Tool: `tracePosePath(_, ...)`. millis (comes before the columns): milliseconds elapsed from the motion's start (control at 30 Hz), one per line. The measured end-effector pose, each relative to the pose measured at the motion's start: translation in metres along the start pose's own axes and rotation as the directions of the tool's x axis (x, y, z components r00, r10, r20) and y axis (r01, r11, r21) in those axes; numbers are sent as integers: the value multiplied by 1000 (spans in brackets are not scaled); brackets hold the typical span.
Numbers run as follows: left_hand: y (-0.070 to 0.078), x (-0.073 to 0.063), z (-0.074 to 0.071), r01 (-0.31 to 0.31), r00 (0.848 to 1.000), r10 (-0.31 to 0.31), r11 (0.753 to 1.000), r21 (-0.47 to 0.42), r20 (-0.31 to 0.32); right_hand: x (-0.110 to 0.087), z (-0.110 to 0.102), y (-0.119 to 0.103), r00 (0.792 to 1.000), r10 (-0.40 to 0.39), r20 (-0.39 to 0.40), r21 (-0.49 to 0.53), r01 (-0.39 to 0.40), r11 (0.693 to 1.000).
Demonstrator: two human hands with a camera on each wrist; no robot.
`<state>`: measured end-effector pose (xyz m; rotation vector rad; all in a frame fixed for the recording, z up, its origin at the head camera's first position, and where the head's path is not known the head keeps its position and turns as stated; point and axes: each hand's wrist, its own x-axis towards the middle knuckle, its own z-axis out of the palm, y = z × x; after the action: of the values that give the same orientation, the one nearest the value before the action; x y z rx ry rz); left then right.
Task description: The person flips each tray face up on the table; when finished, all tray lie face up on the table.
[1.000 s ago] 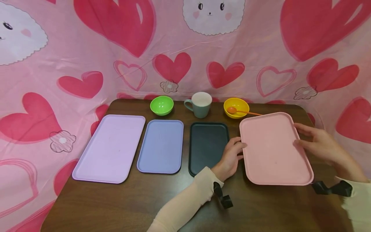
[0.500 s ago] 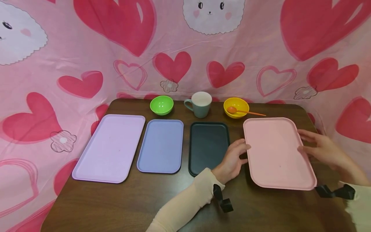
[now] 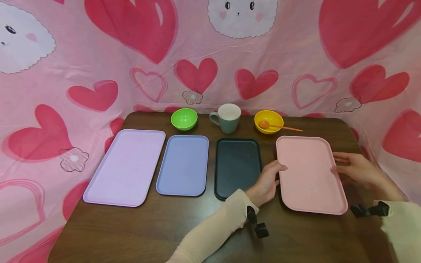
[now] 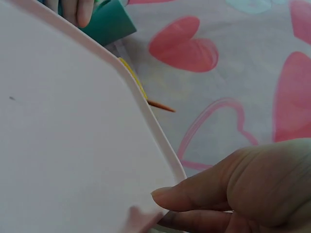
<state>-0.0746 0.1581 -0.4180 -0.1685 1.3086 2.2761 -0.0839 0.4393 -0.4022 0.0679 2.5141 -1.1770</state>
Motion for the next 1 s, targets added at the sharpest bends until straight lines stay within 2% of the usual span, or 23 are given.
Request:
tracePosePath(133,-4,3,2,32,998,-33,999,-13,-55,7,0,3,1000,-5,1,13,5,1000)
tracePosePath(233,-7,7,3,53,997,-53,999,0,-62,13,0,7,1000,-4,10,30,4,1000)
tracePosePath(533,-17,19,0,21,1000,-18,995,100,-22,29,2,18,999,0,37,47,-2,999)
tracePosePath(800,-19,23,-4,59,995,-75,971,232,59,37,5,23,1000,5,27,12,-5,1000)
tracePosePath(1000,-21,26,-3,53,994,-80,952,300,78,40,5,27,999,33,37,22,-34,999)
